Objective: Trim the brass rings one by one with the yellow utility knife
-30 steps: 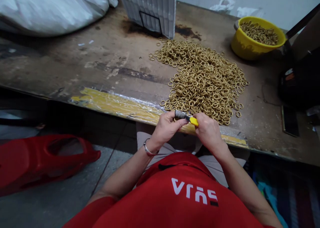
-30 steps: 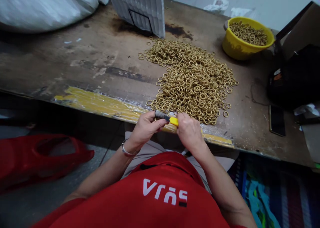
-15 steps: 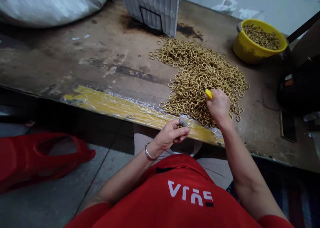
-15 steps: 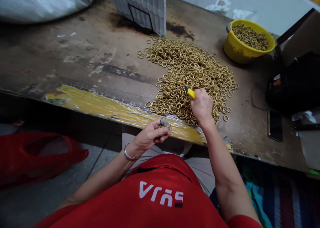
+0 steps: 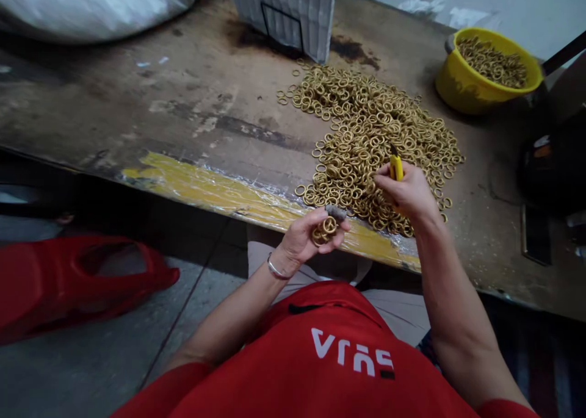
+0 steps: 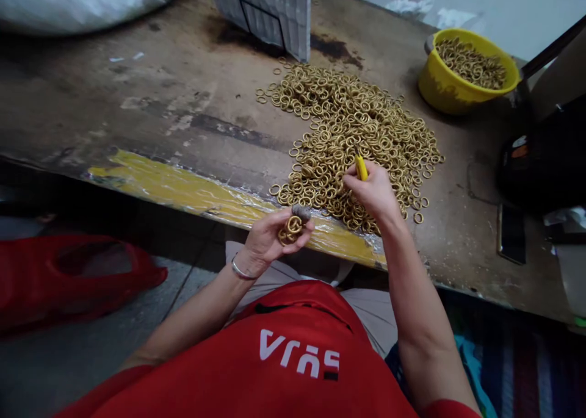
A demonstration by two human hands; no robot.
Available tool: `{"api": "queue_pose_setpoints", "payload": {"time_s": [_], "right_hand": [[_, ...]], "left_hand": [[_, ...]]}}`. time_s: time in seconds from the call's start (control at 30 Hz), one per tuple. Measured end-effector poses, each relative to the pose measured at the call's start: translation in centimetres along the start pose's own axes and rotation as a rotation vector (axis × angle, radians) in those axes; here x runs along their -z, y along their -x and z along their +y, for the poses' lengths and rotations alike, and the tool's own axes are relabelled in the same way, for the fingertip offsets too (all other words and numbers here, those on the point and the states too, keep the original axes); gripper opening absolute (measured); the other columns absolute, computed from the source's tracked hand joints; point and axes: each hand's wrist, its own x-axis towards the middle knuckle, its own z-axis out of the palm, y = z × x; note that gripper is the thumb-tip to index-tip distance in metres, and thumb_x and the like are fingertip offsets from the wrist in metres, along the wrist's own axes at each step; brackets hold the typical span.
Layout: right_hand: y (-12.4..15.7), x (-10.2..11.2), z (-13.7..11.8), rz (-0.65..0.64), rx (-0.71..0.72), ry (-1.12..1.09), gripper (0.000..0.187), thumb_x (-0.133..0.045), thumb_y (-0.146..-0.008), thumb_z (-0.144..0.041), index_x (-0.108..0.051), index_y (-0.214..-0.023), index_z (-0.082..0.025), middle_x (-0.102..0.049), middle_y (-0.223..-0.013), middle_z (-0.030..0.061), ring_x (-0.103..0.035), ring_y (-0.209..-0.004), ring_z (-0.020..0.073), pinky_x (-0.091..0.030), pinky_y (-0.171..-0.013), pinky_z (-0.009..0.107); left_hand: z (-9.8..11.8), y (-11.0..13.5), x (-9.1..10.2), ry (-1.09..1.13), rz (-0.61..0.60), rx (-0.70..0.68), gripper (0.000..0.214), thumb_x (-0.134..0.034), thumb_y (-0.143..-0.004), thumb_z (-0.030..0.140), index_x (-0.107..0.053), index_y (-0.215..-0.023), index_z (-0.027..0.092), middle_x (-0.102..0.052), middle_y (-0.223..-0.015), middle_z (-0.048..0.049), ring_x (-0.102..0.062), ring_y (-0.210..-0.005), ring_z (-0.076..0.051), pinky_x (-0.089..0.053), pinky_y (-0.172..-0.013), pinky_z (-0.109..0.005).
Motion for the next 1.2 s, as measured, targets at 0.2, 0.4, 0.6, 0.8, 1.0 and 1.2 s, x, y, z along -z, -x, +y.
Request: {"api": "queue_pose_setpoints", "payload": {"time_s": [0.2, 0.4, 0.6, 0.8, 1.0, 1.2], "right_hand": [[5.0, -1.5, -0.9, -0.254, -0.193, -0.37, 0.032, -0.079, -0.069, -0.043, -0.057, -0.074, -0.02, -0.047, -0.051, -0.0087, -0.037, -0.039, 0.0053, -0.028, -0.037, 0.02], [6.8, -2.0, -0.6, -0.342, -0.314, -0.572, 0.039, -0.086, -0.064, -0.043, -0.061, -0.077, -0.017, -0.053, -0.057, -0.0067, -0.038, -0.04, 0.0035, -0.029, -0.037, 0.018], [6.9, -1.9, -0.3, -0.397, -0.45, -0.746, 0.044, -0.092, -0.058, -0.038, -0.059, -0.078, -0.017, -0.056, -0.057, -0.0064, -0.034, -0.038, 0.0014, -0.027, -0.036, 0.016], [7.0, -2.5, 0.3, -0.49, -0.511, -0.809, 0.045, -0.093, -0.057, -0.036, -0.059, -0.081, -0.016, -0.057, -0.055, -0.0062, -0.035, -0.037, 0.0017, -0.028, -0.035, 0.015], [7.0, -2.9, 0.7, -0.534, -0.543, -0.791, 0.045, -0.091, -0.059, -0.035, -0.057, -0.082, -0.017, -0.056, -0.055, -0.0075, -0.033, -0.037, 0.0012, -0.028, -0.036, 0.015], [7.4, -3.1, 0.0, -0.442, -0.379, -0.517, 0.039, -0.076, -0.072, -0.05, -0.053, -0.08, -0.02, -0.051, -0.057, -0.0078, -0.031, -0.04, 0.0045, -0.026, -0.04, 0.02]], "left_hand": [[-0.1, -0.6, -1.2, -0.313, 0.245, -0.113, 0.032, -0.082, -0.074, 0.039, -0.063, -0.081, 0.015, -0.063, -0.065, 0.0019, -0.049, -0.046, -0.005, -0.03, -0.037, -0.014], [0.6, -0.1, -1.8, -0.813, 0.241, -0.372, 0.017, -0.074, -0.081, 0.029, -0.076, -0.09, 0.014, -0.072, -0.074, -0.001, -0.057, -0.058, -0.008, -0.045, -0.054, -0.02], [0.4, 1.0, -1.6, -1.199, 0.182, -0.604, 0.017, -0.073, -0.085, 0.023, -0.079, -0.099, 0.015, -0.078, -0.09, -0.0064, -0.069, -0.079, -0.017, -0.053, -0.075, -0.028], [-0.6, 1.5, -1.7, -1.272, 0.071, -0.736, 0.016, -0.068, -0.091, 0.021, -0.077, -0.103, 0.017, -0.078, -0.093, -0.0059, -0.071, -0.082, -0.016, -0.053, -0.077, -0.027], [0.3, 1.9, -2.1, -1.035, -0.02, -0.41, 0.016, -0.066, -0.088, 0.022, -0.076, -0.1, 0.016, -0.076, -0.087, -0.0039, -0.069, -0.082, -0.016, -0.054, -0.074, -0.025], [0.0, 1.8, -1.9, -0.802, 0.074, -0.239, 0.013, -0.07, -0.083, 0.028, -0.07, -0.087, 0.015, -0.068, -0.072, -0.0007, -0.055, -0.056, -0.009, -0.045, -0.052, -0.02]]}}
